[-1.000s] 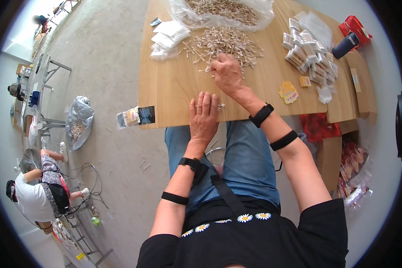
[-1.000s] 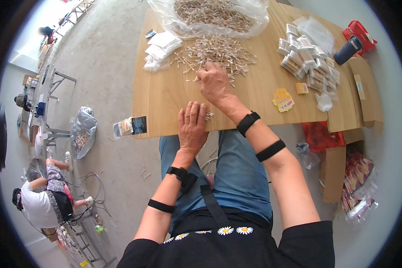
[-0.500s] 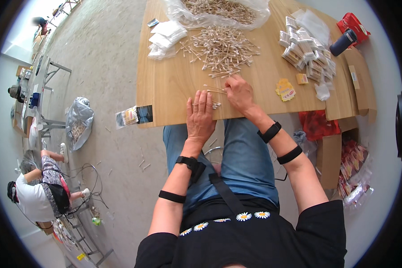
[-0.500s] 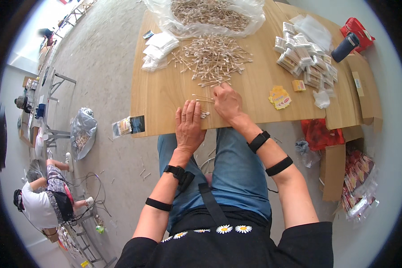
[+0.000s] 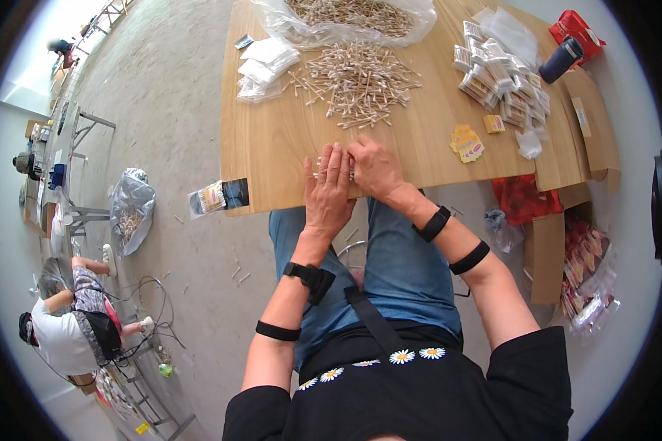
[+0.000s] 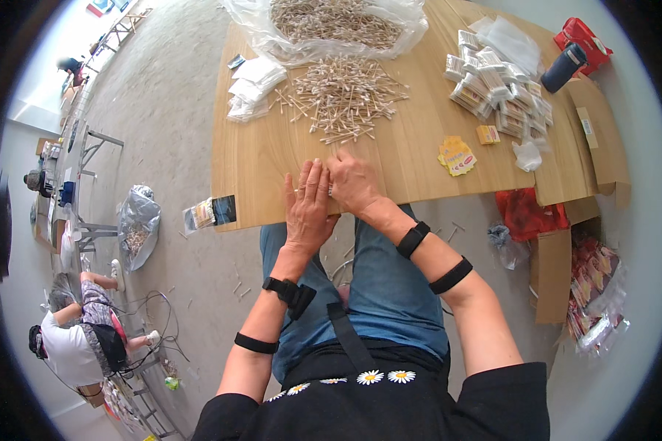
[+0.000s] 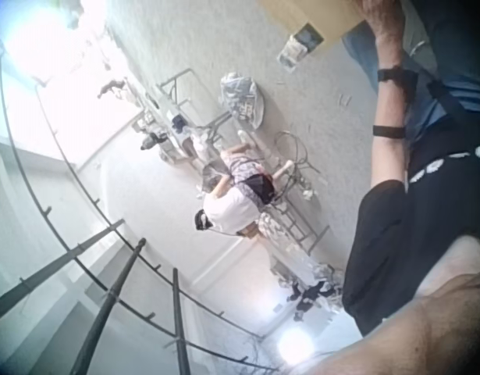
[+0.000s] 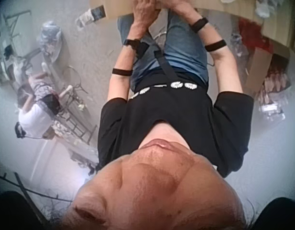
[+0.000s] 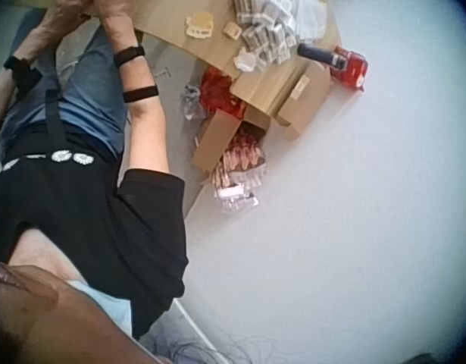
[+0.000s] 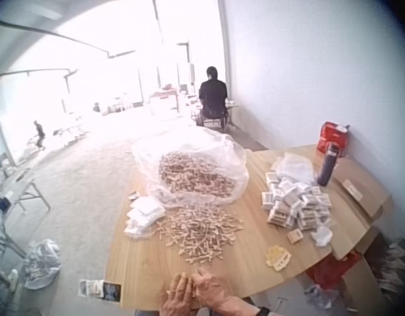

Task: Packaging stacks of cotton swabs into small clear plastic bags.

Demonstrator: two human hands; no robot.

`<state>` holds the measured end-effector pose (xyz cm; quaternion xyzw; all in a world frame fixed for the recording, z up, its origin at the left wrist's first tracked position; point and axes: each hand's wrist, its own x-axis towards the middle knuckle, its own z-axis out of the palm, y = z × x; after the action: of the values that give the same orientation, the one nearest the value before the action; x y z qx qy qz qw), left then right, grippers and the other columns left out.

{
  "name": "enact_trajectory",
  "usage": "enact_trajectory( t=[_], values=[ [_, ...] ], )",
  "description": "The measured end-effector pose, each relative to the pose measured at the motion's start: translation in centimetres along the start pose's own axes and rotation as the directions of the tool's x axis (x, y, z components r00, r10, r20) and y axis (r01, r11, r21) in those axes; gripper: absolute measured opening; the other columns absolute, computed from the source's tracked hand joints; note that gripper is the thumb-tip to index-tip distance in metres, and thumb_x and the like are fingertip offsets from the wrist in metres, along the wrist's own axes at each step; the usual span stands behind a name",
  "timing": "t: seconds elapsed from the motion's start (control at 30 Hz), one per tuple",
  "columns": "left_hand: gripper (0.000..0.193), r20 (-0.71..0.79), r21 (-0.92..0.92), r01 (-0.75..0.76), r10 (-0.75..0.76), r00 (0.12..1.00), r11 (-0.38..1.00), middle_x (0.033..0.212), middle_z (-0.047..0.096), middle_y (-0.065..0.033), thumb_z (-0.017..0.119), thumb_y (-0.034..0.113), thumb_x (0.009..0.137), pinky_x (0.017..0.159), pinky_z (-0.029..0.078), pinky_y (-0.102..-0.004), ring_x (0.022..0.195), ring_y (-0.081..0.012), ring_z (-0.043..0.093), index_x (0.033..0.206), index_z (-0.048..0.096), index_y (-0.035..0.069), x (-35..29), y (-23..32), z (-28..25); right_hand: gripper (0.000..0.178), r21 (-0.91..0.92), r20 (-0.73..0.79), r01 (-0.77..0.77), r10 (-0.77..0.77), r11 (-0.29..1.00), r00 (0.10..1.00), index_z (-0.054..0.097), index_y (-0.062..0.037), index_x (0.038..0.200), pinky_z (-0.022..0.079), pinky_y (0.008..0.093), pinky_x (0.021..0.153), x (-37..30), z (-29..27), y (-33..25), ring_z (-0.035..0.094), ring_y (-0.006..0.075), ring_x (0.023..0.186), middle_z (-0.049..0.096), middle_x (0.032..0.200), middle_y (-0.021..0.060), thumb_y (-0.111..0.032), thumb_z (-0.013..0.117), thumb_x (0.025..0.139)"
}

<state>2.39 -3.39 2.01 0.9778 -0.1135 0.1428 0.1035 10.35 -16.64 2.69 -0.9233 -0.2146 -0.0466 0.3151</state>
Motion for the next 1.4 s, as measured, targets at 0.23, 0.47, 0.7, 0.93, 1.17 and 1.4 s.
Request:
enact_trajectory(
  t=[0.23, 0.47, 0.7, 0.93, 1.17, 1.4],
  values=[
    [0.076, 0.008, -0.086, 0.0, 0.0, 1.0, 0.996, 0.151, 0.038, -0.0151, 0.072, 0.013, 0.07, 0.119, 0.019, -0.0521, 0.144, -0.0304, 0.031, 0.14, 0.043, 0.004, 0.1, -1.1, 1.3, 0.005, -0.14, -0.278, -0.122, 0.079, 0.983, 0.957, 0.065, -0.0069, 0.086, 0.054, 0.0456, 0.071, 3.8, -1.9, 3.2, 0.065, 0.0363, 0.082, 0.06, 0.093, 0.0159, -0.009, 0.061, 0.083],
    [0.069, -0.039, -0.034, 0.007, -0.008, 0.999, 0.999, 0.149, 0.04, -0.0147, 0.07, 0.011, 0.071, 0.118, 0.021, -0.0509, 0.143, -0.0296, 0.033, 0.135, 0.046, 0.005, 0.1, -0.9, 2.0, 0.004, -0.172, -0.131, -0.09, 0.068, 0.981, 0.989, 0.066, -0.006, 0.082, 0.053, 0.0447, 0.073, 4.3, -2.1, 4.9, 0.064, 0.0346, 0.087, 0.059, 0.096, 0.0162, -0.009, 0.064, 0.081],
    [0.067, -0.051, -0.022, 0.006, -0.007, 0.999, 1.0, 0.149, 0.04, -0.0146, 0.069, 0.01, 0.071, 0.119, 0.021, -0.0501, 0.143, -0.0291, 0.033, 0.134, 0.046, 0.005, 0.1, -0.9, 1.9, 0.004, -0.216, -0.197, -0.138, 0.095, 0.967, 0.976, 0.064, -0.0068, 0.081, 0.053, 0.0437, 0.07, 3.0, -2.2, 3.1, 0.065, 0.0342, 0.083, 0.061, 0.091, 0.0132, -0.01, 0.063, 0.082],
    [0.067, -0.063, -0.031, 0.011, -0.013, 0.998, 0.999, 0.149, 0.04, -0.0144, 0.068, 0.009, 0.071, 0.119, 0.021, -0.0497, 0.143, -0.029, 0.034, 0.134, 0.047, 0.005, 0.1, -0.8, 2.0, 0.005, -0.088, -0.002, -0.021, 0.02, 0.996, 1.0, 0.063, -0.005, 0.082, 0.054, 0.0455, 0.072, 1.9, -1.9, 1.5, 0.066, 0.0368, 0.084, 0.064, 0.092, 0.0156, -0.007, 0.059, 0.082],
    [0.07, -0.078, -0.048, 0.032, -0.036, 0.996, 0.998, 0.149, 0.04, -0.0135, 0.069, 0.01, 0.069, 0.118, 0.022, -0.0502, 0.143, -0.0289, 0.033, 0.135, 0.046, 0.006, 0.1, -0.8, 1.9, 0.006, 0.007, 0.03, 0.031, -0.031, 0.999, 0.999, 0.063, -0.0042, 0.083, 0.053, 0.0459, 0.074, 1.6, -0.5, 0.6, 0.065, 0.0374, 0.084, 0.064, 0.093, 0.0162, -0.009, 0.059, 0.083],
    [0.077, -0.045, 0.002, 0.004, -0.004, 0.999, 1.0, 0.147, 0.041, -0.0124, 0.071, 0.011, 0.068, 0.118, 0.022, -0.0516, 0.142, -0.0287, 0.033, 0.14, 0.043, 0.007, 0.1, -0.9, 2.1, 0.009, -0.069, -0.051, -0.023, 0.019, 0.997, 0.999, 0.063, -0.0042, 0.082, 0.054, 0.0443, 0.073, 3.7, -0.4, 1.1, 0.067, 0.0355, 0.085, 0.065, 0.094, 0.0163, -0.013, 0.063, 0.081]
  ],
)
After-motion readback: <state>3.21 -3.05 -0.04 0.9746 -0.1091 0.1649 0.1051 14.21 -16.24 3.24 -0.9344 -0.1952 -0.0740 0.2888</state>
